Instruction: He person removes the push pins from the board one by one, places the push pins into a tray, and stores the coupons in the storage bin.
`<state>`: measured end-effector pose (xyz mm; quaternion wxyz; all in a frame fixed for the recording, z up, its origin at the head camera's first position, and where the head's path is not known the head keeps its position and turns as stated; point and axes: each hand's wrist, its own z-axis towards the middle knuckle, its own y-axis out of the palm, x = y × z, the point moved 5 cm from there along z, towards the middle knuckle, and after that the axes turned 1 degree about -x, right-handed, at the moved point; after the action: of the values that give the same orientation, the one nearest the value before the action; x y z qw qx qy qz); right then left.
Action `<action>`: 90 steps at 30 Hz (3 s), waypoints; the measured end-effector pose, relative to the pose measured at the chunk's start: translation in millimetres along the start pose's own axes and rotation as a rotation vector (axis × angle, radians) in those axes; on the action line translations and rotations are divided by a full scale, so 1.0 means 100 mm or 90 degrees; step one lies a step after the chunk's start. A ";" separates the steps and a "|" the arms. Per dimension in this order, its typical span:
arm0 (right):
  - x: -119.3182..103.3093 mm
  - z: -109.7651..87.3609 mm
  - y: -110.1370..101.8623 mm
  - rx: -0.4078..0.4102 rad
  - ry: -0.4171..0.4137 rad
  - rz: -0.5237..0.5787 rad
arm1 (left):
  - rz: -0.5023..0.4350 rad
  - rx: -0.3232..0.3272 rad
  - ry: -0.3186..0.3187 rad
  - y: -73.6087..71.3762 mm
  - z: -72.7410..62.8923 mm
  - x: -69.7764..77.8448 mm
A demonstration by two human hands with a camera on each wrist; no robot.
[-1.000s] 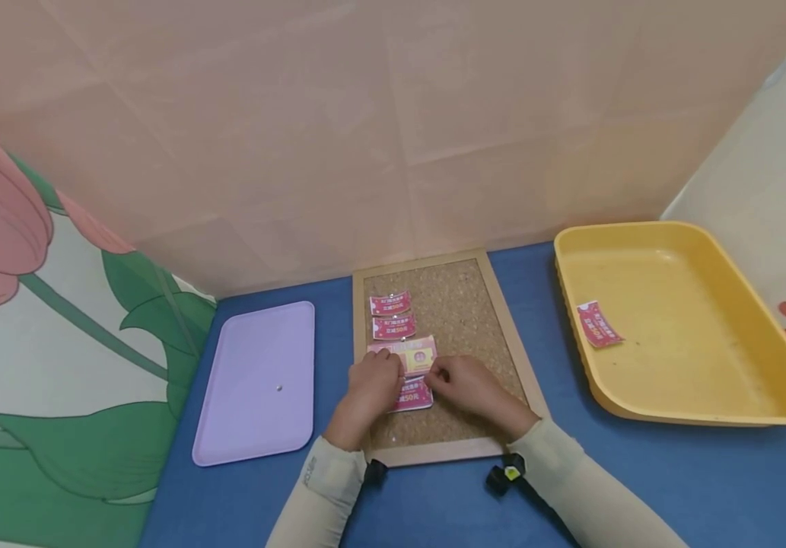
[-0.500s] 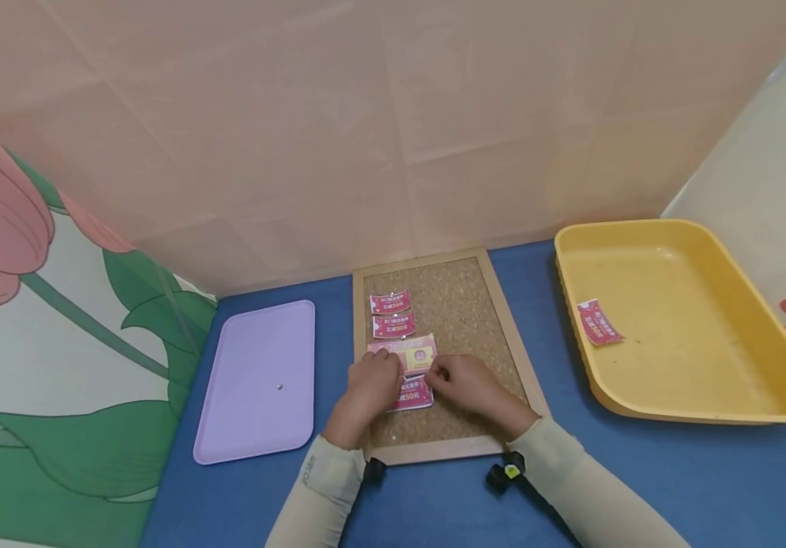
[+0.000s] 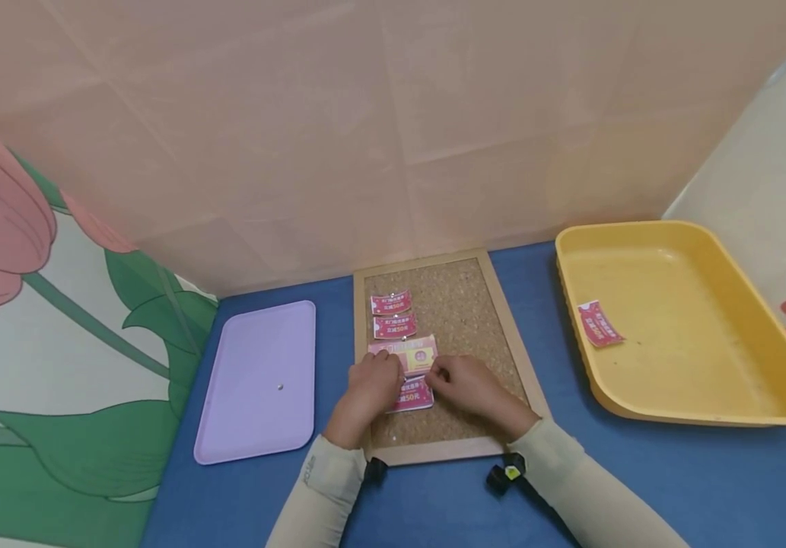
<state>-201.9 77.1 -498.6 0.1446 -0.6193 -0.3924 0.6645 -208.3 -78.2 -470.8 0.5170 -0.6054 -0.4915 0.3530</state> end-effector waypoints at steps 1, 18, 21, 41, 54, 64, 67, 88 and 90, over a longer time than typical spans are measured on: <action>0.00 0.00 0.00 0.000 0.000 0.000 | -0.001 0.000 -0.001 0.00 0.00 0.00; 0.01 -0.01 -0.04 0.008 0.010 -0.004 | -0.081 -0.023 0.069 -0.03 -0.09 0.09; 0.00 -0.02 -0.03 0.013 -0.002 -0.006 | -0.094 -0.023 0.074 -0.03 -0.10 0.08; 0.00 -0.01 0.00 -0.001 -0.004 -0.015 | -0.132 -0.011 0.085 -0.03 -0.16 0.05; 0.00 -0.01 0.02 -0.004 -0.002 -0.014 | -0.148 0.007 0.090 -0.01 -0.19 0.01; 0.00 -0.01 -0.01 -0.010 0.001 0.001 | -0.176 0.002 0.079 -0.01 -0.18 0.00; 0.00 -0.01 -0.02 -0.023 0.004 0.023 | -0.183 0.012 0.079 -0.03 -0.19 -0.01; -0.15 -0.28 -1.16 0.114 -0.034 0.098 | -0.199 0.165 0.038 -0.53 -0.51 -0.34; -0.12 -0.33 -1.32 0.163 -0.034 0.095 | -0.193 0.194 0.027 -0.56 -0.55 -0.43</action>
<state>-207.2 166.0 -395.2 0.1619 -0.6054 -0.2612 0.7342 -180.9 -136.4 -407.9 0.6599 -0.4468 -0.5069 0.3286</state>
